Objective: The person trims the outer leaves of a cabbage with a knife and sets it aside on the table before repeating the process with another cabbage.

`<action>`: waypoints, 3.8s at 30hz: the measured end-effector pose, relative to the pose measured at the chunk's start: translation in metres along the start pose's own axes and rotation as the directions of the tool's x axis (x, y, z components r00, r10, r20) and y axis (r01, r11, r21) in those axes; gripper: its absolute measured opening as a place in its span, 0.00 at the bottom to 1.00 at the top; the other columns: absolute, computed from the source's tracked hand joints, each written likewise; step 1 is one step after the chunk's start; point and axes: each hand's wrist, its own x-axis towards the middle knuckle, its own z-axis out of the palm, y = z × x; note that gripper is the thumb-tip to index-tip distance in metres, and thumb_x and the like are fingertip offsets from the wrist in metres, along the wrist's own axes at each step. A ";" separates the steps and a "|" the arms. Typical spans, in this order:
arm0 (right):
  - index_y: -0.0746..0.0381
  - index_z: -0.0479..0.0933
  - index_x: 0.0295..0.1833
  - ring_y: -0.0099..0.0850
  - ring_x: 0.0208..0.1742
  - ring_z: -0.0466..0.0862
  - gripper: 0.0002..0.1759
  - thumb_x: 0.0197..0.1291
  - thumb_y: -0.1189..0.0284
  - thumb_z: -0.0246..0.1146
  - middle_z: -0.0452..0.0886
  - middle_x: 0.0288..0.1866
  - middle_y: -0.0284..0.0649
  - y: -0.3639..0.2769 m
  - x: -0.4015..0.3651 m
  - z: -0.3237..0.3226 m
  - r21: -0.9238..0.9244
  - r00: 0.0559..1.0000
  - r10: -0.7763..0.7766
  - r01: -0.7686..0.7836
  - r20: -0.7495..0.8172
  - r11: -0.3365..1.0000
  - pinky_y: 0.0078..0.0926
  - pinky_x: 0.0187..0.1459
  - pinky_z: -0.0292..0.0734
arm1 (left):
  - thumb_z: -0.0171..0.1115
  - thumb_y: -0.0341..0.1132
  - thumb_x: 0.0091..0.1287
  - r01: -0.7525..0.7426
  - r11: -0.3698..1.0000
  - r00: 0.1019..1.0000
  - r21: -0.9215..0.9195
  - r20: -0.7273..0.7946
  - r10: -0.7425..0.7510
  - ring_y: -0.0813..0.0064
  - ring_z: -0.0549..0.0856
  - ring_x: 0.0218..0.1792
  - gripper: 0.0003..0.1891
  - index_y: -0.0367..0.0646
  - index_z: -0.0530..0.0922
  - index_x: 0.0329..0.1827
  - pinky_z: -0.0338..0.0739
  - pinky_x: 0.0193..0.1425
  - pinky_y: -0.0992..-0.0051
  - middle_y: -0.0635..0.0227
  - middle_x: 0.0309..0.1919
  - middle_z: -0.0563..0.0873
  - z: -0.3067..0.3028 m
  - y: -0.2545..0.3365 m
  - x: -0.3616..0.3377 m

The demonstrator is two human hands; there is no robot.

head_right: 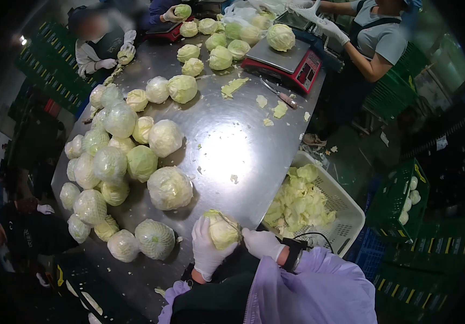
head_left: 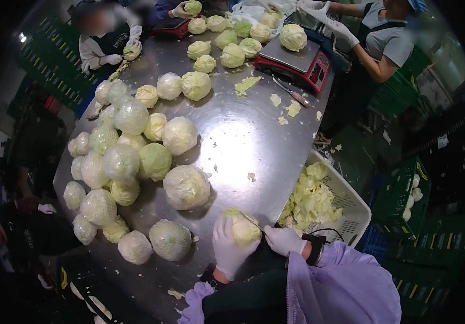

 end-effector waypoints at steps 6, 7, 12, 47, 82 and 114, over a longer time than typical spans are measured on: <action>0.62 0.69 0.45 0.53 0.28 0.83 0.09 0.65 0.69 0.51 0.82 0.28 0.50 0.010 0.012 0.013 -0.014 0.992 0.087 -0.086 0.097 0.996 0.52 0.33 0.77 | 0.79 0.52 0.42 -0.033 0.999 0.999 0.006 0.018 0.033 0.41 0.68 0.64 0.52 0.31 0.63 0.66 0.64 0.67 0.50 0.43 0.63 0.69 0.002 -0.003 0.002; 0.63 0.69 0.46 0.53 0.28 0.83 0.10 0.65 0.69 0.51 0.83 0.28 0.50 0.023 0.025 0.024 -0.017 0.996 0.064 -0.063 0.061 0.998 0.51 0.33 0.78 | 0.79 0.52 0.42 -0.043 0.999 0.999 0.005 0.013 0.043 0.41 0.68 0.64 0.52 0.31 0.63 0.66 0.64 0.67 0.50 0.43 0.63 0.69 0.001 -0.001 0.001; 0.63 0.70 0.57 0.37 0.24 0.83 0.18 0.69 0.63 0.52 0.80 0.43 0.52 0.041 0.040 0.023 0.377 0.952 0.160 -0.253 0.261 0.891 0.36 0.28 0.79 | 0.81 0.46 0.44 0.039 0.968 0.997 -0.249 0.074 -0.021 0.47 0.66 0.68 0.56 0.34 0.55 0.72 0.61 0.71 0.53 0.45 0.68 0.64 -0.019 -0.040 -0.025; 0.64 0.74 0.37 0.44 0.29 0.80 0.17 0.62 0.59 0.63 0.78 0.27 0.49 0.034 0.083 0.065 0.484 0.964 0.164 -0.043 -0.209 0.874 0.37 0.33 0.73 | 0.75 0.39 0.54 0.336 0.510 0.896 -0.792 0.102 -0.431 0.55 0.64 0.70 0.50 0.35 0.49 0.73 0.60 0.73 0.59 0.47 0.70 0.61 -0.021 -0.071 -0.092; 0.65 0.70 0.63 0.23 0.20 0.81 0.20 0.68 0.69 0.57 0.79 0.28 0.37 0.013 0.023 0.010 0.768 0.967 0.253 -0.187 0.034 0.612 0.23 0.26 0.77 | 0.73 0.30 0.54 0.271 0.540 0.929 -0.797 0.070 -0.363 0.63 0.68 0.65 0.47 0.34 0.52 0.73 0.66 0.70 0.65 0.52 0.65 0.64 0.016 -0.036 -0.024; 0.68 0.81 0.45 0.21 0.26 0.76 0.18 0.64 0.62 0.65 0.80 0.30 0.29 0.070 0.063 0.045 0.782 0.879 0.465 -0.211 -0.111 0.586 0.24 0.30 0.72 | 0.70 0.34 0.59 0.374 0.369 0.920 -0.851 0.290 -0.264 0.62 0.64 0.70 0.47 0.36 0.48 0.76 0.60 0.74 0.64 0.54 0.69 0.62 -0.007 -0.093 -0.059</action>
